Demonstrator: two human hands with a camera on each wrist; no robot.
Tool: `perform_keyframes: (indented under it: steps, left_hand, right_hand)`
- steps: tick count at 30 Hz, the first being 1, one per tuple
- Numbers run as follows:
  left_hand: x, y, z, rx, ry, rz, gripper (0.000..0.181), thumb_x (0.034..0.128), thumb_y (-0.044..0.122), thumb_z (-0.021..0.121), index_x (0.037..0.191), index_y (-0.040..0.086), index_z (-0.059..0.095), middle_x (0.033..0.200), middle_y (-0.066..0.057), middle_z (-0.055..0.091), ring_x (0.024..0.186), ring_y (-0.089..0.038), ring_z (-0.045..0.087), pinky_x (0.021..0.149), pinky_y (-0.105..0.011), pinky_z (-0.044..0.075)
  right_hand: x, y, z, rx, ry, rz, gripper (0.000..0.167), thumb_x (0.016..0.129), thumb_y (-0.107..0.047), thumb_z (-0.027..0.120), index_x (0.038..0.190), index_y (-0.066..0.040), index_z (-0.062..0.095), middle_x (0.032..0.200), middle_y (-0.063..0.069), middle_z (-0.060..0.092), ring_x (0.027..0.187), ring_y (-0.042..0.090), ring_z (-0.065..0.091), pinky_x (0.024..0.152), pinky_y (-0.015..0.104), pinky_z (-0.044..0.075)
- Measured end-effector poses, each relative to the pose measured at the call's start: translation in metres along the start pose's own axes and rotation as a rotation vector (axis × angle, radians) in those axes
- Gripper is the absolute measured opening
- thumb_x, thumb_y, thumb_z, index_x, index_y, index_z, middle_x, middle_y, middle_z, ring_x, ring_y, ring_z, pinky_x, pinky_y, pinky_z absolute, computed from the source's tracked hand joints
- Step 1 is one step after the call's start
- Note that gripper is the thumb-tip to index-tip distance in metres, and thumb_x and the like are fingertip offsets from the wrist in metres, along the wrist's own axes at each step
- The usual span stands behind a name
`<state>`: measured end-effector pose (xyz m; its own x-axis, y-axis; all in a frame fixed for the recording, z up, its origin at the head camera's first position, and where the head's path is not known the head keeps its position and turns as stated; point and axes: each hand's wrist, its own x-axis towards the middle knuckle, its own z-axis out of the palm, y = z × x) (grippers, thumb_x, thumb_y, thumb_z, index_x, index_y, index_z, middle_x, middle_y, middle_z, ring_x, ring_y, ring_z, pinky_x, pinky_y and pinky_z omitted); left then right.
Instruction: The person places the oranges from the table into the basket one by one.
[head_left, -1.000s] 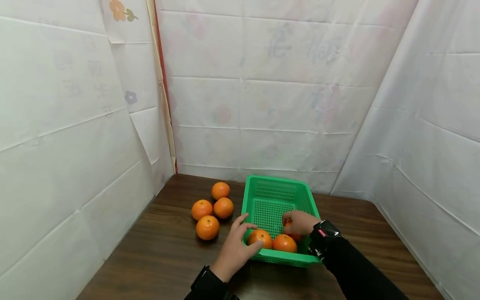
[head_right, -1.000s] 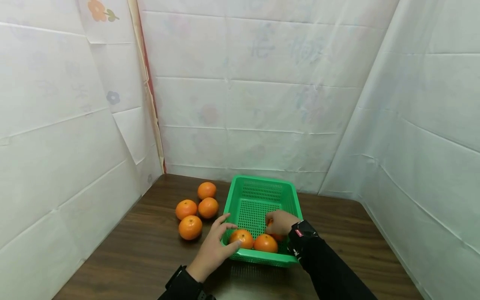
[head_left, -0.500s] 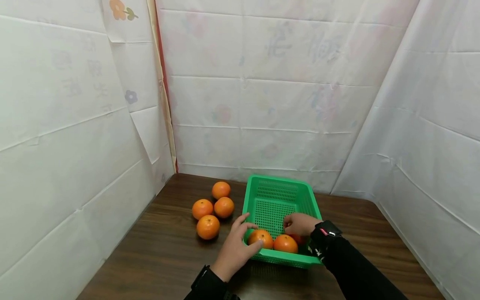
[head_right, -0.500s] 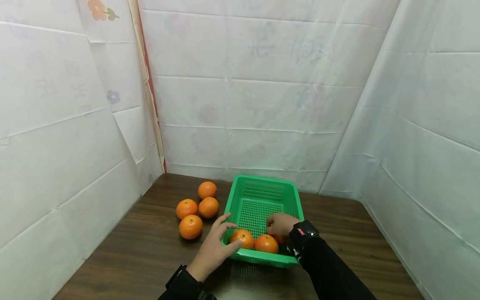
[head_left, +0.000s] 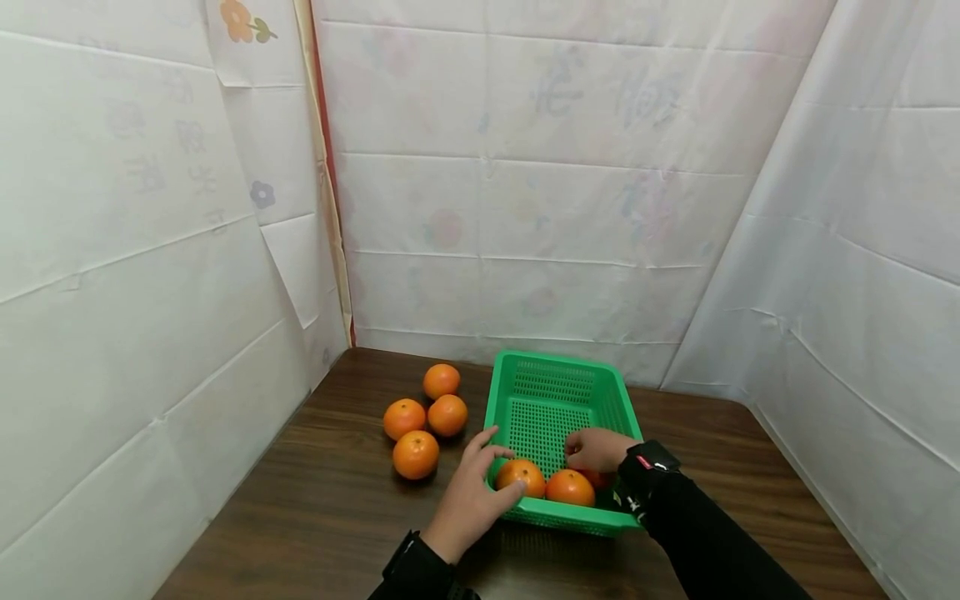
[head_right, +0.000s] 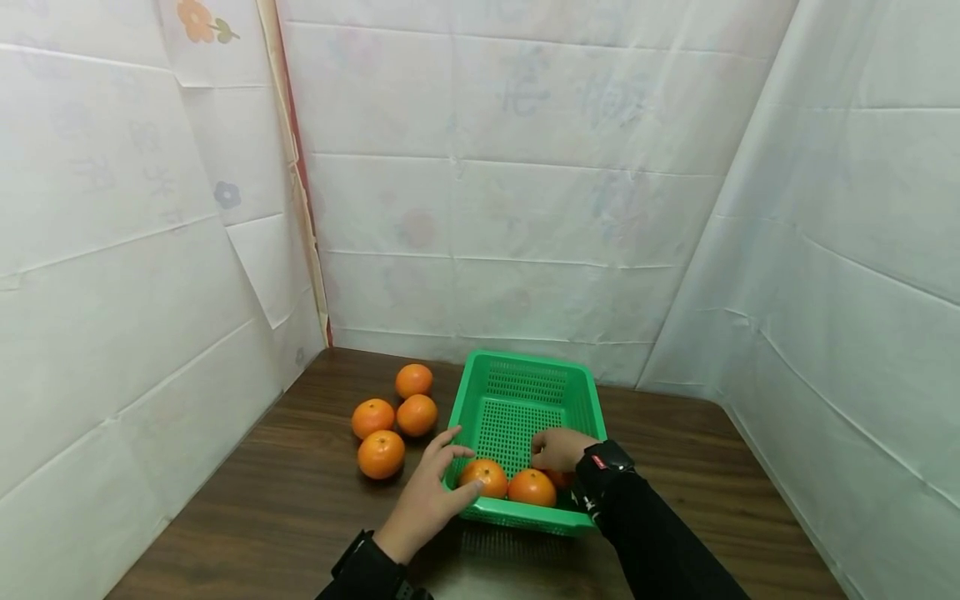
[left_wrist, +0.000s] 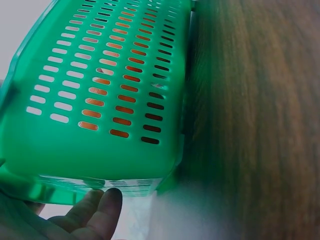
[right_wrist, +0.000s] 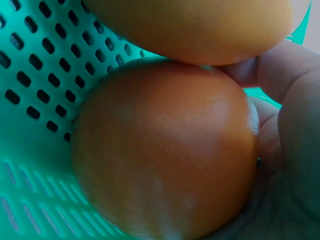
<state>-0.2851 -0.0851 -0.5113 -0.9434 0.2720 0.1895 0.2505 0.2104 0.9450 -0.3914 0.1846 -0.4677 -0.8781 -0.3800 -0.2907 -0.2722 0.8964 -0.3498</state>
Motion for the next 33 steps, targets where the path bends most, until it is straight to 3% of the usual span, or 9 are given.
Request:
perform_keyframes:
  steps: [9,16,24,33]
  left_hand:
    - [-0.001,0.002,-0.001,0.023,0.002,-0.001,0.039,0.1068,0.037,0.067,0.138,0.015,0.060,0.179,-0.003,0.019,0.165,-0.043,0.019,0.131,-0.061,0.036]
    - [0.000,0.004,0.001,0.038,0.013,-0.026,0.035,0.1055,0.040,0.068,0.136,0.024,0.060,0.178,0.001,0.020,0.165,-0.040,0.021,0.131,-0.059,0.037]
    - [0.000,0.005,0.001,0.040,0.026,-0.043,0.036,0.1054,0.038,0.068,0.136,0.023,0.060,0.178,0.000,0.021,0.164,-0.039,0.024,0.130,-0.059,0.039]
    - [0.000,0.005,0.002,0.059,0.034,-0.042,0.035,0.1060,0.038,0.067,0.136,0.023,0.059,0.178,0.000,0.022,0.164,-0.038,0.026,0.129,-0.057,0.041]
  right_hand:
    - [-0.008,-0.008,-0.005,0.010,0.005,0.014,0.006,0.101,-0.021,0.066,0.097,-0.021,0.071,0.095,0.001,0.064,0.076,0.018,0.055,0.061,0.030,0.043]
    - [-0.002,0.000,-0.008,0.019,0.056,0.013,0.007,0.097,-0.019,0.067,0.101,-0.019,0.073,0.101,0.002,0.066,0.080,0.021,0.058,0.061,0.032,0.048]
    - [0.000,0.000,-0.008,-0.001,0.021,0.005,0.008,0.097,-0.020,0.069,0.103,-0.019,0.074,0.102,0.001,0.067,0.084,0.020,0.058,0.066,0.032,0.049]
    - [-0.011,-0.012,-0.012,-0.046,-0.033,0.013,0.009,0.097,-0.021,0.068,0.103,-0.019,0.074,0.102,0.001,0.067,0.087,0.020,0.058,0.071,0.033,0.051]
